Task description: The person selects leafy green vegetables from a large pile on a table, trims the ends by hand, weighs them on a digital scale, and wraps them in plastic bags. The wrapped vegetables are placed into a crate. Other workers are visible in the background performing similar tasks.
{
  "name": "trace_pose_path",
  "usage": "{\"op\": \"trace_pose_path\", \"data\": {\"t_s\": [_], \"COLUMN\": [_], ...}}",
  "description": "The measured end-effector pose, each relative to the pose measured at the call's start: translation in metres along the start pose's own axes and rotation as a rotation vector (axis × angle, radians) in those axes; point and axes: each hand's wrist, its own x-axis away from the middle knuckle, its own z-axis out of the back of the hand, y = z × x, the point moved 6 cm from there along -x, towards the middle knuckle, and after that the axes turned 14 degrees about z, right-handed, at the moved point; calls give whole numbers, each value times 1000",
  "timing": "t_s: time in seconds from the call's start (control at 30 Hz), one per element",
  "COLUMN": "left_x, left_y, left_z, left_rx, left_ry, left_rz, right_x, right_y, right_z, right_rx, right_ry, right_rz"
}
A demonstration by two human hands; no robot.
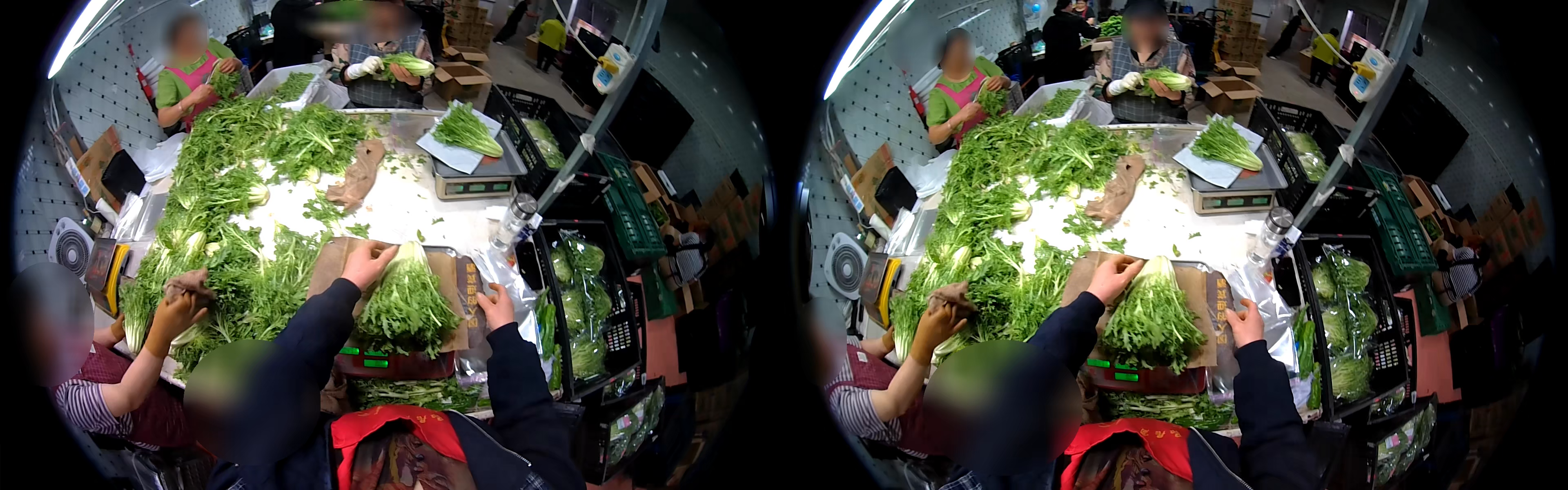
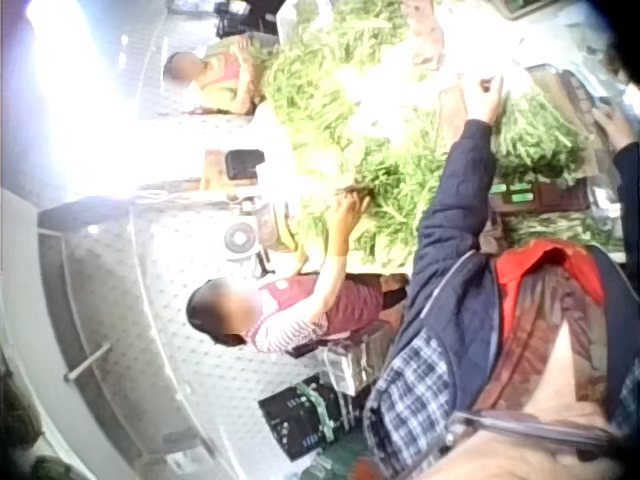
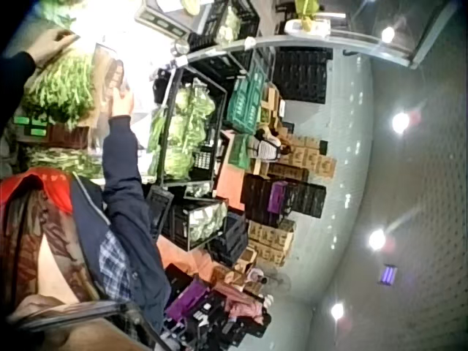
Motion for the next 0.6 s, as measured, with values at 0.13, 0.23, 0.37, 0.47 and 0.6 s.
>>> {"op": "trace_pose_path", "data": {"t_s": [0.13,0.23,0.37,0.47,0.6], "left_x": [17,17,-2,7,22], "left_y": [-22,-54,-94,-72,-21], "left_z": [71,104,129,121,98], "left_rx": [-525,-481,-344,-454,-496], "left_ry": [783,654,425,471,451], "left_rz": [-148,135,241,114,-97], "right_x": [-9,-14,-21,-21,-30], "right_y": [-5,9,-20,-65,-80], "right_z": [-5,-14,-23,-28,-48], "right_rx": [-62,-189,-300,-344,-237], "right_ry": [-82,-154,-286,-326,-308], "right_rz": [-38,-67,-12,12,194]}}
